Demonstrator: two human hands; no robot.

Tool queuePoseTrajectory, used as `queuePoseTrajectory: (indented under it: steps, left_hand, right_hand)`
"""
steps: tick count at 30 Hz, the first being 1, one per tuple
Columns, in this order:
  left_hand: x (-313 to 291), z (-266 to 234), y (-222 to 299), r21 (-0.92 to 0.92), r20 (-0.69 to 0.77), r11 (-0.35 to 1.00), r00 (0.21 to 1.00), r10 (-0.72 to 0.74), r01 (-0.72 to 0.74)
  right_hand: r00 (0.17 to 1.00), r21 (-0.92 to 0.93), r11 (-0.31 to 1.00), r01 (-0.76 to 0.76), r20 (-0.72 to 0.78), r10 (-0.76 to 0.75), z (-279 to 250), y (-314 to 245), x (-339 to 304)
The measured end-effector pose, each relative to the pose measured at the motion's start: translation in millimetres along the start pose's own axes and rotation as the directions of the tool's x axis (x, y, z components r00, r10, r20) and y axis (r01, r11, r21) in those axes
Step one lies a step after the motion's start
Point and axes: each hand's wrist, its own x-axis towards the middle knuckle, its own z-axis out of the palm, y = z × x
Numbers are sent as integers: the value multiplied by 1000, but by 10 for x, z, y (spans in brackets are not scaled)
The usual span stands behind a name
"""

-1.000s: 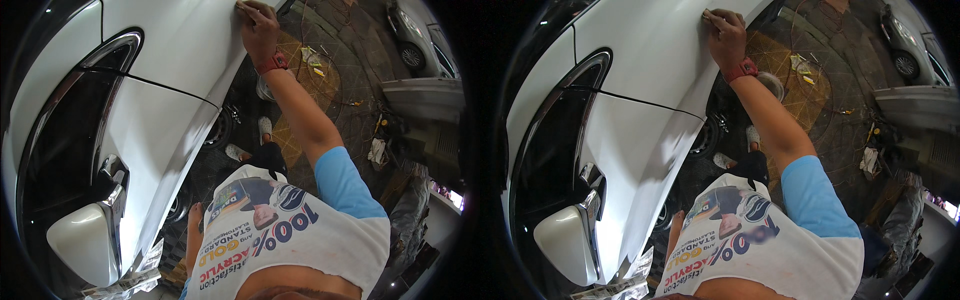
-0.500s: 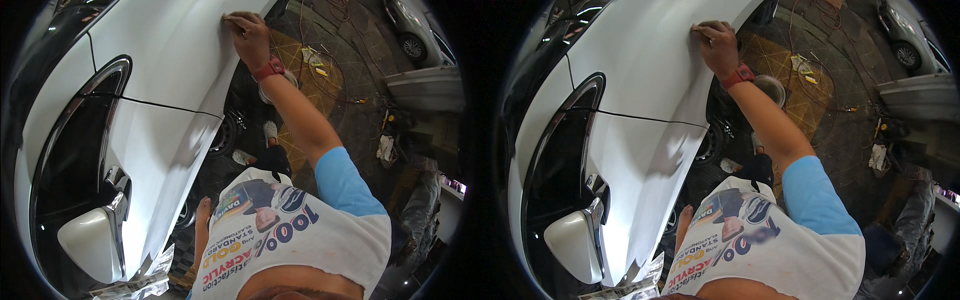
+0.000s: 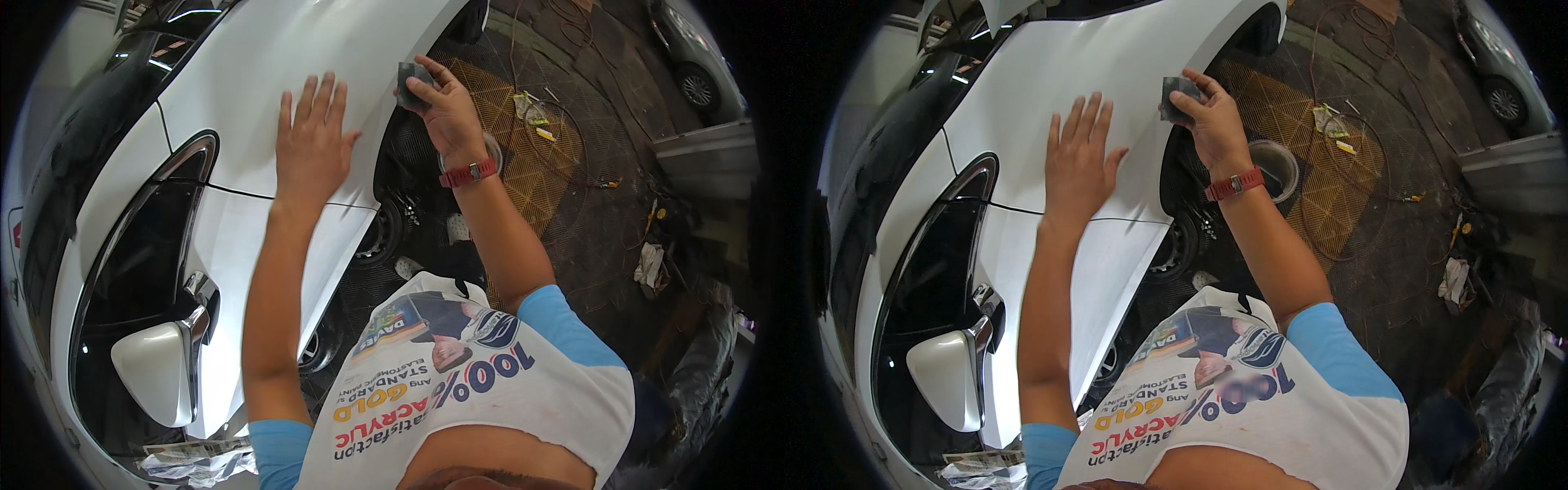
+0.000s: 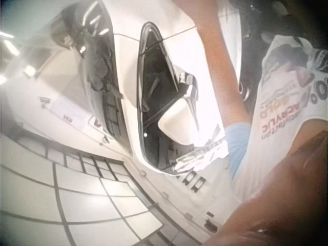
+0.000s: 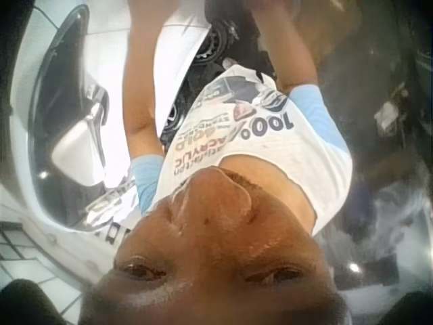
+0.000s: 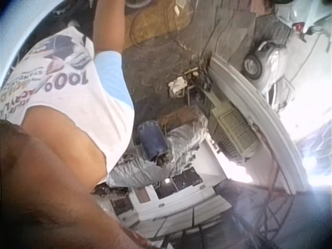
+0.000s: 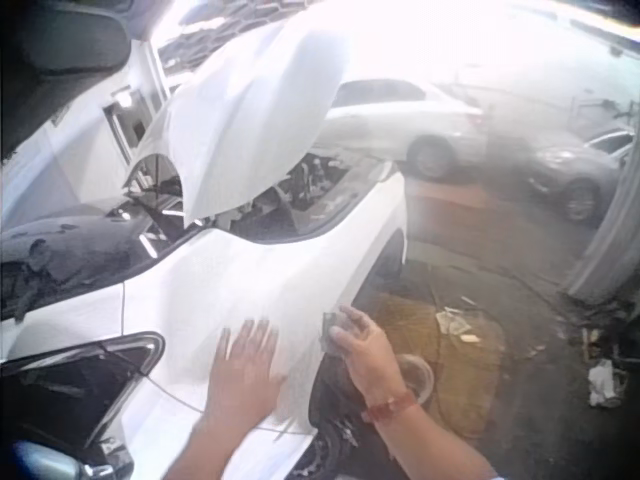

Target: The person uses a yellow utility knife to scrape the surface of a white car fender, then switches to a sanding block to sand the same area. They later handle and inspect several sheets of sandpaper, folding and tearing them before the clip ends.

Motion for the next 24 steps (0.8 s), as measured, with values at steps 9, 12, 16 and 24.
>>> queuePoseTrajectory:
  steps: [9, 12, 16, 24]
  left_hand:
    - [915, 447, -240, 310, 143, 946, 988, 51, -94]
    - [851, 441, 1, 297, 271, 940, 959, 87, -170]
    - [579, 679, 174, 183, 259, 963, 955, 144, -195]
    - [-709, 654, 847, -563, 228, 825, 969, 96, 51]
  right_hand:
    - [999, -108, 994, -7, -41, 3, -251, -50, -62]
    - [998, -169, 986, 2, -62, -12, -421, 2, -13]
    - [996, -116, 993, 23, -86, -33, -220, -70, 15]
    - [744, -717, 361, 597, 326, -583, 282, 99, 442]
